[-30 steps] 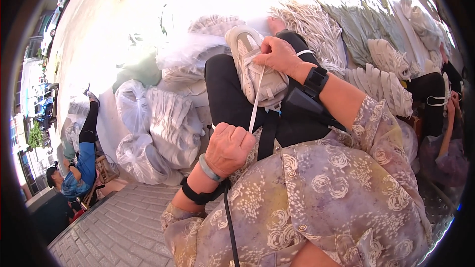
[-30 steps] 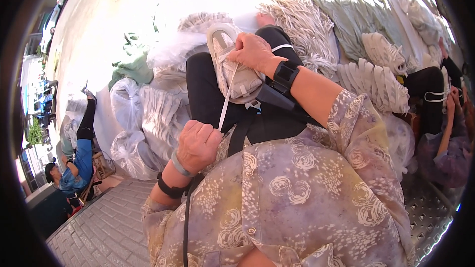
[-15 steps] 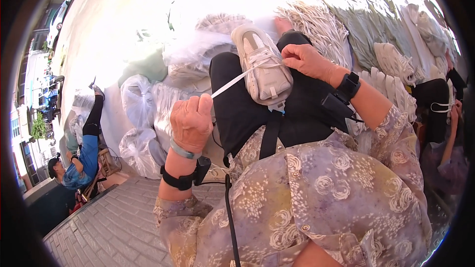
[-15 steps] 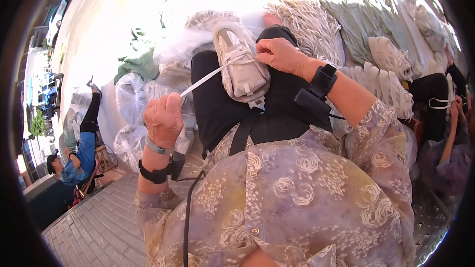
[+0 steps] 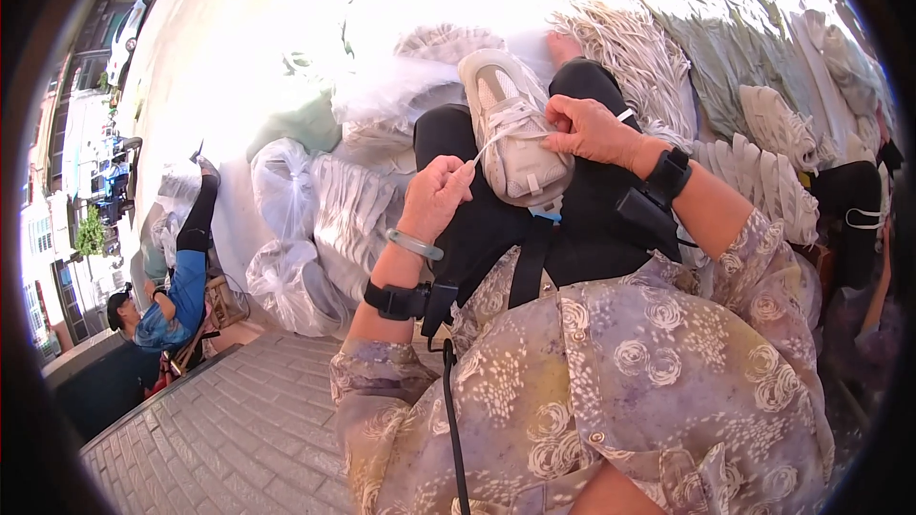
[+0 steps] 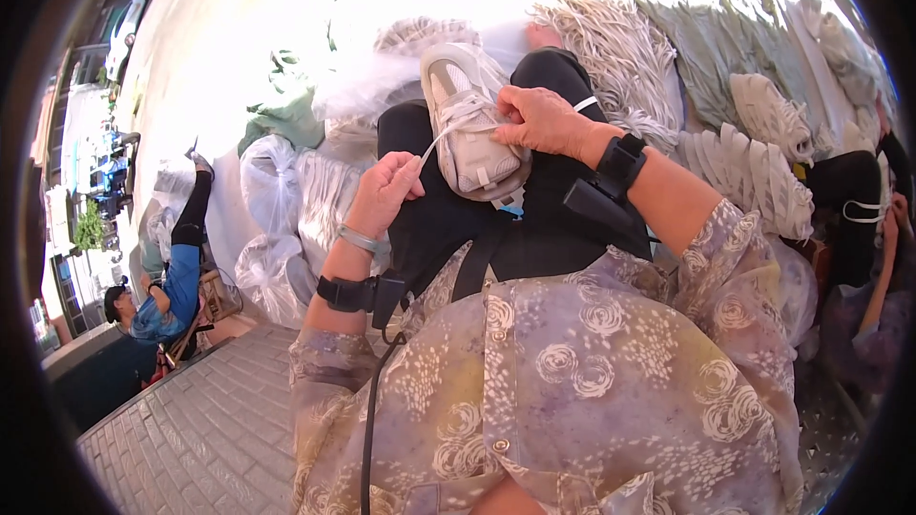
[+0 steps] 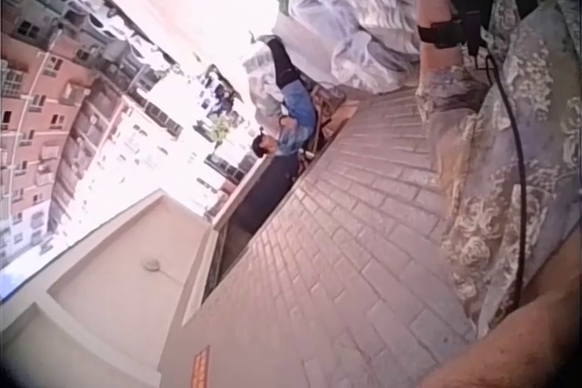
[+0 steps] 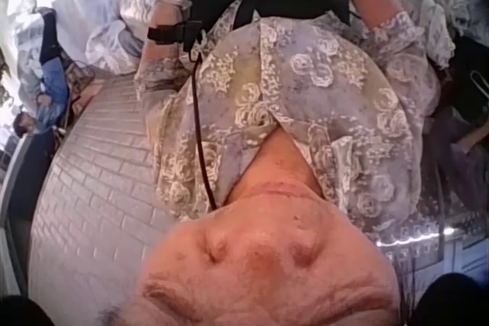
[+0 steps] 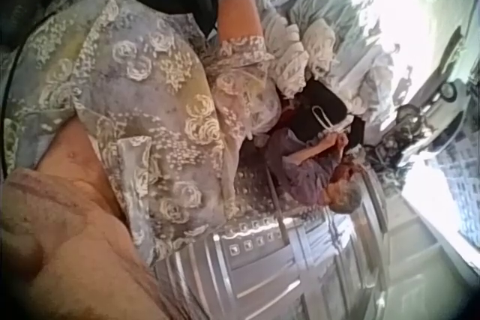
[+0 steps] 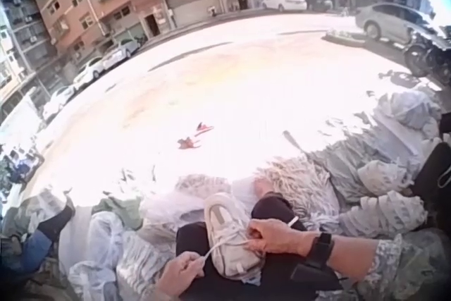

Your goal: Lacing and tying several pairs of white sneakers while seated in an outdoor manufacturing area.

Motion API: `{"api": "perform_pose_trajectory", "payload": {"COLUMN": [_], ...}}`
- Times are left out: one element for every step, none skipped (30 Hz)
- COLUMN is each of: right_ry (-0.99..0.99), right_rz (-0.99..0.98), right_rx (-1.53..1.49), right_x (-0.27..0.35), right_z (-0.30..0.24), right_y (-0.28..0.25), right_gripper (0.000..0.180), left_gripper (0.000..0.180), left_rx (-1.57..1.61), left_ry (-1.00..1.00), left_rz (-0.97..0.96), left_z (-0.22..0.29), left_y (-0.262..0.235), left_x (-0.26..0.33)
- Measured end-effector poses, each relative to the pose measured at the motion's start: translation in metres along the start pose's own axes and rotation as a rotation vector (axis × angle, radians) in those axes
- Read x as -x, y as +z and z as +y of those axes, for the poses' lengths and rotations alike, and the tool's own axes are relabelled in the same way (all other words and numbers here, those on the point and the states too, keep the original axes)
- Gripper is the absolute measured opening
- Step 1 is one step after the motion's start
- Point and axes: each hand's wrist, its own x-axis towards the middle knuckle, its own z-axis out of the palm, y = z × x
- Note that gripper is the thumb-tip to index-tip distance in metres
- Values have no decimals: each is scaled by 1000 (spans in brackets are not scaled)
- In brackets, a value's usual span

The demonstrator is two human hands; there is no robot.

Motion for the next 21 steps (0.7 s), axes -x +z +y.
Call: {"api": "perform_pose_trajectory", "payload": {"right_ry": [18,36,36,29,22,20,4,-14,-11,-14,-18,-13,-9,-5,-9,-32,-54,-58,-148,-236,-276], "right_rz": [2,4,3,20,37,39,49,60,63,51,40,45,28,11,11,-24,-61,-60,-32,-3,10], "right_rx": [-17,-34,-35,-48,-61,-61,-58,-56,-59,-46,-33,-34,-31,-28,-29,-7,15,16,131,245,332], "right_x": [0,0,0,-1,-1,-1,-1,-1,-1,-2,-3,-2,-3,-4,-4,-5,-5,-6,-6,-6,-4], "right_z": [1,2,1,-1,-2,-3,-5,-6,-5,-4,-3,0,1,2,0,-3,-5,-4,-1,1,-1], "right_y": [0,0,1,3,4,5,5,5,5,5,4,3,1,0,-3,-6,-8,-11,-15,-17,-22], "right_gripper": [36,36,36,36,36,36,36,36,36,36,36,36,35,34,34,29,24,24,19,14,9], "left_gripper": [28,28,27,27,27,27,27,27,24,20,20,16,13,13,11,10,10,11,11,11,11], "left_rx": [96,95,83,70,69,18,-33,-37,-153,-269,-272,-496,-721,-724,-873,-1022,-1025,-1078,-1131,-1133,-1107], "left_ry": [-71,-70,-83,-96,-97,-75,-52,-50,42,134,134,317,501,503,573,641,641,675,707,705,662], "left_rz": [-19,-23,-29,-37,-37,-29,-21,-19,6,32,31,125,225,224,267,310,312,241,168,171,161], "left_z": [19,21,24,26,24,21,18,16,18,19,21,33,45,55,63,67,66,65,63,57,48], "left_y": [8,14,18,19,18,18,18,17,19,19,19,21,21,21,20,19,15,9,4,0,-3], "left_x": [-2,-9,-16,-23,-31,-40,-47,-52,-56,-58,-59,-57,-55,-52,-48,-46,-45,-44,-42,-39,-32]}}
